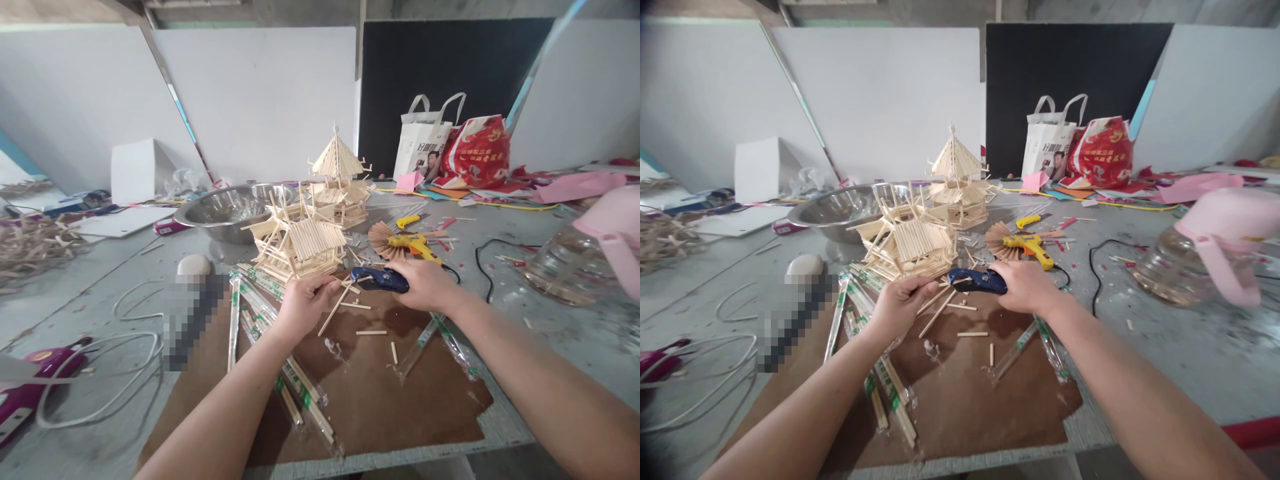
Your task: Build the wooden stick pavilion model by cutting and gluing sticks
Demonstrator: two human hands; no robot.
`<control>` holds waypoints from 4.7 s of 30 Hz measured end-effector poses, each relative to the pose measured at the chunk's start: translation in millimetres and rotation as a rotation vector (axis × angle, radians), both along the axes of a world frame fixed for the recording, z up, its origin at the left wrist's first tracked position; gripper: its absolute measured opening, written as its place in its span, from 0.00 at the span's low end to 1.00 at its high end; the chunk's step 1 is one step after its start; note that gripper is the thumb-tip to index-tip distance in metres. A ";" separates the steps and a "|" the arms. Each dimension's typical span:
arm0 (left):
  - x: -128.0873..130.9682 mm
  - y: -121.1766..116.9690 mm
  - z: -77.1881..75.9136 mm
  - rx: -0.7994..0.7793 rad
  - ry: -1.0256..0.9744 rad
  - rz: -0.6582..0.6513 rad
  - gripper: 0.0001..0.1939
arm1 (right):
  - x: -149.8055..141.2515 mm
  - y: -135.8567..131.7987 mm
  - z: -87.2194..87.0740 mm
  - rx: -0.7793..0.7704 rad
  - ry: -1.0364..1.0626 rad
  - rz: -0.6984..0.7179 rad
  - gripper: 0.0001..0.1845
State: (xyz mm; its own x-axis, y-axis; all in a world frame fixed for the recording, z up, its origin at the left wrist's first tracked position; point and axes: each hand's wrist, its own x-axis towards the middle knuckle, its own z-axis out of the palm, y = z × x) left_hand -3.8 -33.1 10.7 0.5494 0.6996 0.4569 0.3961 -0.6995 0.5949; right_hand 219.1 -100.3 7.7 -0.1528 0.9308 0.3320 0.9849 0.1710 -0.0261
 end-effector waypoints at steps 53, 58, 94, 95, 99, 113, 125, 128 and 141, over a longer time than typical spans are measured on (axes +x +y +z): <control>2.5 0.4 -5.1 -0.715 -0.707 0.180 0.12 | 3.0 11.3 -25.3 -0.093 0.007 -0.120 0.21; -1.1 6.9 -4.4 -0.709 -0.686 0.194 0.14 | 0.6 9.9 -22.5 -0.099 0.010 -0.099 0.22; -3.4 10.3 0.1 -0.791 -0.705 0.211 0.11 | -3.2 7.9 -21.7 -0.111 0.045 -0.048 0.21; -3.4 10.4 0.0 -0.786 -0.706 0.212 0.11 | -3.0 8.2 -21.9 -0.115 0.044 -0.048 0.21; -3.8 11.6 -1.6 -0.776 -0.713 0.212 0.11 | -2.8 8.4 -21.9 -0.128 0.034 -0.044 0.21; -2.9 12.8 -3.6 -0.816 -0.739 0.194 0.10 | -3.3 7.7 -20.0 -0.146 0.017 -0.039 0.21; -3.5 10.4 -0.2 -0.814 -0.728 0.203 0.11 | -4.4 7.2 -18.9 -0.139 0.025 -0.040 0.19; -2.8 9.0 1.0 -0.812 -0.733 0.199 0.11 | -5.2 6.5 -17.8 -0.127 0.020 -0.037 0.19; -3.9 8.5 5.1 -0.797 -0.730 0.208 0.12 | -5.3 6.4 -19.0 -0.128 0.015 -0.047 0.19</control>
